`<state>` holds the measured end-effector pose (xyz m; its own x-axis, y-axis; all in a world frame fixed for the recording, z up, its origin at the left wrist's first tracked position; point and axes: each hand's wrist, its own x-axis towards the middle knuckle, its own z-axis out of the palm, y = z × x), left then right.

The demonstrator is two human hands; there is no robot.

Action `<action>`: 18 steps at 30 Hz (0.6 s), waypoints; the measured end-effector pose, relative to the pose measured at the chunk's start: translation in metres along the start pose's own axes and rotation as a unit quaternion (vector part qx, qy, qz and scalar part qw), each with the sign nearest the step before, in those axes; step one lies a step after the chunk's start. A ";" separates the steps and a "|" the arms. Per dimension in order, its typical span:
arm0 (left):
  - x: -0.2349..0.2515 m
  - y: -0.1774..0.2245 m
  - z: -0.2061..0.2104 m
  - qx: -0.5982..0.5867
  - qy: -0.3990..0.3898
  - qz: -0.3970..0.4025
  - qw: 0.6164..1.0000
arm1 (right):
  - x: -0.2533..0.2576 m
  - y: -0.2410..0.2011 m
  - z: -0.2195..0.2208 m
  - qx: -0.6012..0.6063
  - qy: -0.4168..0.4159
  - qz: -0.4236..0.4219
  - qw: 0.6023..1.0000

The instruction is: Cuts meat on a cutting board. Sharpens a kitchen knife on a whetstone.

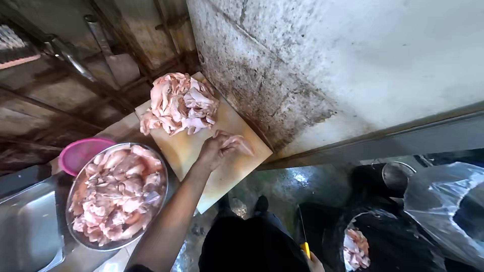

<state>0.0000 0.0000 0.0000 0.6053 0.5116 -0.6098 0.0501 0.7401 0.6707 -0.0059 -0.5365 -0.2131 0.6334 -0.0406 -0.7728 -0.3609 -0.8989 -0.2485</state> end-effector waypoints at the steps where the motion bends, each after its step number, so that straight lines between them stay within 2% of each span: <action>1: -0.007 0.001 0.005 -0.013 0.004 -0.007 1.000 | 0.004 0.001 -0.003 0.007 -0.003 -0.001 1.000; 5: -0.024 0.000 0.008 -0.068 -0.038 0.005 0.997 | 0.031 0.003 -0.014 -0.004 -0.033 -0.021 0.999; 8: -0.030 -0.020 -0.013 -0.110 -0.062 0.016 0.992 | 0.054 0.008 -0.022 -0.035 -0.047 -0.026 0.998; 10: -0.030 -0.047 -0.041 -0.031 0.000 -0.004 0.999 | 0.059 0.003 -0.031 -0.028 -0.044 -0.026 0.998; 12: -0.026 -0.080 -0.079 0.132 0.099 -0.044 0.985 | 0.057 -0.006 -0.045 -0.043 -0.052 -0.035 0.997; 14: -0.033 -0.110 -0.115 0.270 0.192 -0.060 0.941 | 0.060 -0.006 -0.058 -0.103 -0.067 -0.063 0.990; 18: -0.064 -0.132 -0.150 0.420 0.280 0.026 0.863 | 0.048 -0.005 -0.086 -0.174 -0.067 -0.126 0.974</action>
<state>-0.1648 -0.0652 -0.1128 0.1578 0.8389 -0.5208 0.7351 0.2523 0.6293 0.0850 -0.5716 -0.1987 0.5680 0.2363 -0.7884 0.0633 -0.9676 -0.2443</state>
